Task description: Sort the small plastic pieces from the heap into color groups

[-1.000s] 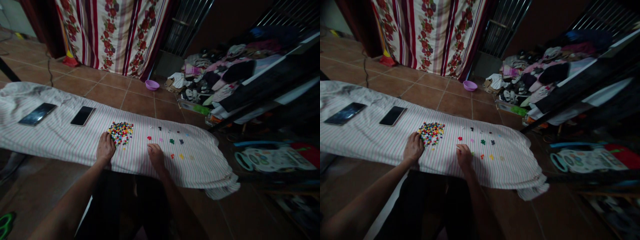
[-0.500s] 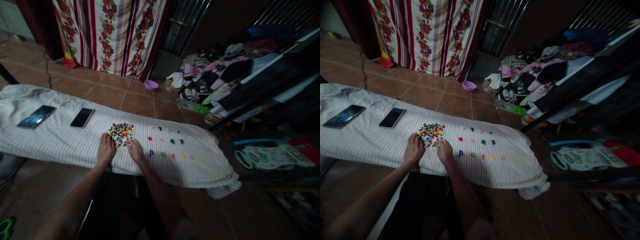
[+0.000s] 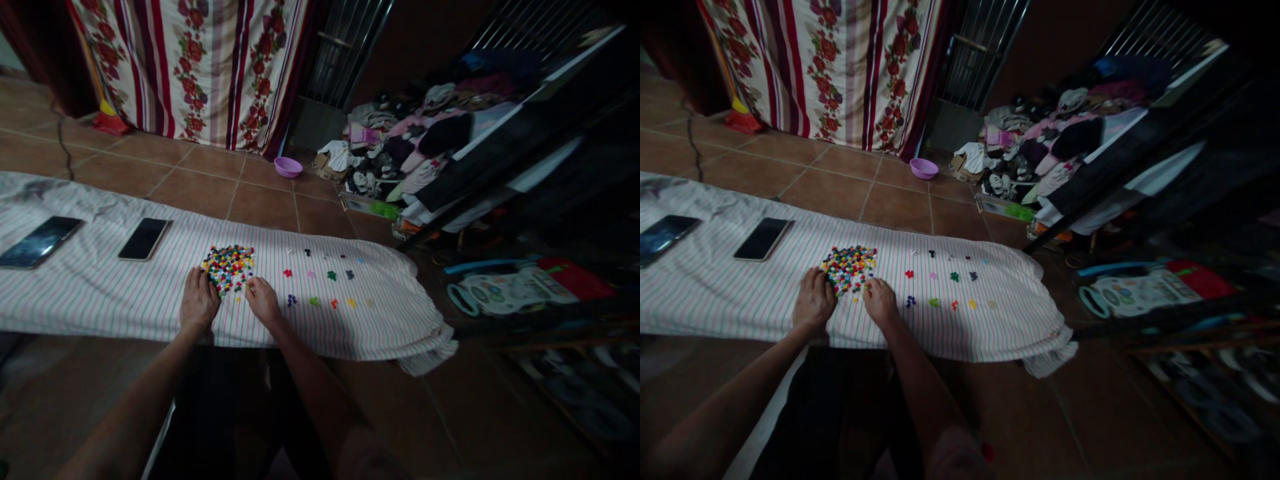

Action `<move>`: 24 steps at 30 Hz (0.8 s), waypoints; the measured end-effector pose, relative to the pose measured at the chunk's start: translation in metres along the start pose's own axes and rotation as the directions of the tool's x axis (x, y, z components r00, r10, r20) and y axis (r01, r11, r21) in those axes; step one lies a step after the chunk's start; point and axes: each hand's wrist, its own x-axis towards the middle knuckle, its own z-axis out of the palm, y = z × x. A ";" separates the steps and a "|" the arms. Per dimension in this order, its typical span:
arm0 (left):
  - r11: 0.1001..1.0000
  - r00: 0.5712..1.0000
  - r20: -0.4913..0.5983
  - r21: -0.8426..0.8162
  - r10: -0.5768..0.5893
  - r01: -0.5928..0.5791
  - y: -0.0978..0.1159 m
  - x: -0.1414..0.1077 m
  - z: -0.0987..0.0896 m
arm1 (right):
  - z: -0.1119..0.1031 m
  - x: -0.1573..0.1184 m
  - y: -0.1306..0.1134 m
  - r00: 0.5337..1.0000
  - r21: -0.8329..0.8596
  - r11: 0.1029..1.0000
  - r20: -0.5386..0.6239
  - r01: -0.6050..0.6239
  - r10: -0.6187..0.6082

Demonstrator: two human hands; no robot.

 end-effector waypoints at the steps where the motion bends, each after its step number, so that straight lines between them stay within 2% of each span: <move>1: 1.000 1.000 -0.001 0.006 0.004 -0.004 -0.001 0.000 0.000 | -0.002 -0.002 0.002 1.000 0.014 1.000 -0.012 -0.003 0.003; 6: 0.998 1.000 -0.009 0.059 0.029 -0.028 -0.002 0.000 0.002 | -0.020 -0.011 0.012 0.993 0.090 0.996 -0.113 -0.006 0.016; 11: 0.995 0.999 -0.030 0.100 0.033 -0.029 0.000 0.001 0.000 | -0.042 -0.020 0.029 0.978 0.093 0.995 -0.200 -0.036 0.055; 18: 0.998 0.999 -0.017 0.053 0.027 -0.026 0.000 0.001 -0.001 | -0.075 -0.036 0.065 0.938 0.044 0.992 -0.321 -0.122 0.129; 24: 0.995 0.999 -0.020 0.090 0.033 -0.031 0.000 0.000 -0.001 | -0.094 -0.053 0.099 0.901 -0.027 0.977 -0.391 -0.213 0.186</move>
